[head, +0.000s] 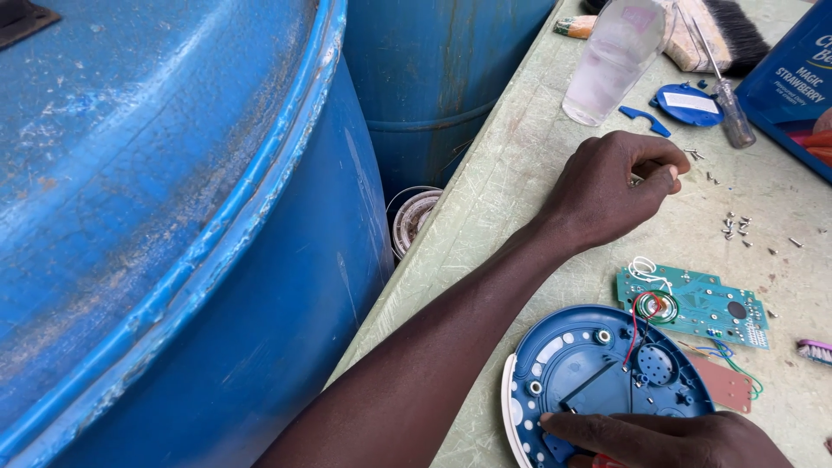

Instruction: The person uses a screwdriver to tighten screws on a blue circular electronic component and a green circuit board. They also use pliers to manipulate small parts and wires on the workbench.

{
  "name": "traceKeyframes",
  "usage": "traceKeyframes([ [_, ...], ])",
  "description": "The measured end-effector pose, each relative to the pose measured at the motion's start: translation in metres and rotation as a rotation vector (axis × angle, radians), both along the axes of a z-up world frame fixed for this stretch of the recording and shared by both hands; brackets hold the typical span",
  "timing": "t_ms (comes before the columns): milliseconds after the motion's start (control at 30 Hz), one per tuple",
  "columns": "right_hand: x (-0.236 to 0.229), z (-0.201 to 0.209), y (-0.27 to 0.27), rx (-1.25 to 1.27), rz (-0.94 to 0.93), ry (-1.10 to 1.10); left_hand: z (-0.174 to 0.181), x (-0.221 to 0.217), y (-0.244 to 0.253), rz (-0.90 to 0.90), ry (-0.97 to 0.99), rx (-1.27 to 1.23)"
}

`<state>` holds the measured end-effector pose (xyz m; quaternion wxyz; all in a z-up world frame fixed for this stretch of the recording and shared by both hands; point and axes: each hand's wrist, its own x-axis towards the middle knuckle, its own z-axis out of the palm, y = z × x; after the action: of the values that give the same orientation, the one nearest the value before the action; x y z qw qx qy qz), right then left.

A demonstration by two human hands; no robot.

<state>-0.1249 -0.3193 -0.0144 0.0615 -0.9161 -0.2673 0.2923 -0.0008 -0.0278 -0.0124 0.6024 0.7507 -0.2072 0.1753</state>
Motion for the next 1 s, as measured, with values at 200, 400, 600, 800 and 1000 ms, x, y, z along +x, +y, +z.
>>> traceKeyframes([
  [200,-0.039,-0.020,0.116,0.010,0.049,-0.013,0.004,-0.003,0.002,-0.013,0.012,0.001],
  [400,-0.052,-0.005,0.133,0.122,-0.082,-0.138,0.005,-0.007,0.009,-0.014,-0.005,0.027],
  [600,-0.045,0.049,0.128,0.303,-0.205,-0.140,0.019,-0.016,0.010,-0.037,-0.065,0.033],
  [800,-0.029,0.129,0.098,0.355,-0.666,-0.448,0.030,-0.026,0.010,-0.023,0.059,0.006],
  [1000,0.029,0.134,0.045,0.356,-0.843,-0.563,0.032,-0.029,0.010,-0.011,0.098,-0.012],
])
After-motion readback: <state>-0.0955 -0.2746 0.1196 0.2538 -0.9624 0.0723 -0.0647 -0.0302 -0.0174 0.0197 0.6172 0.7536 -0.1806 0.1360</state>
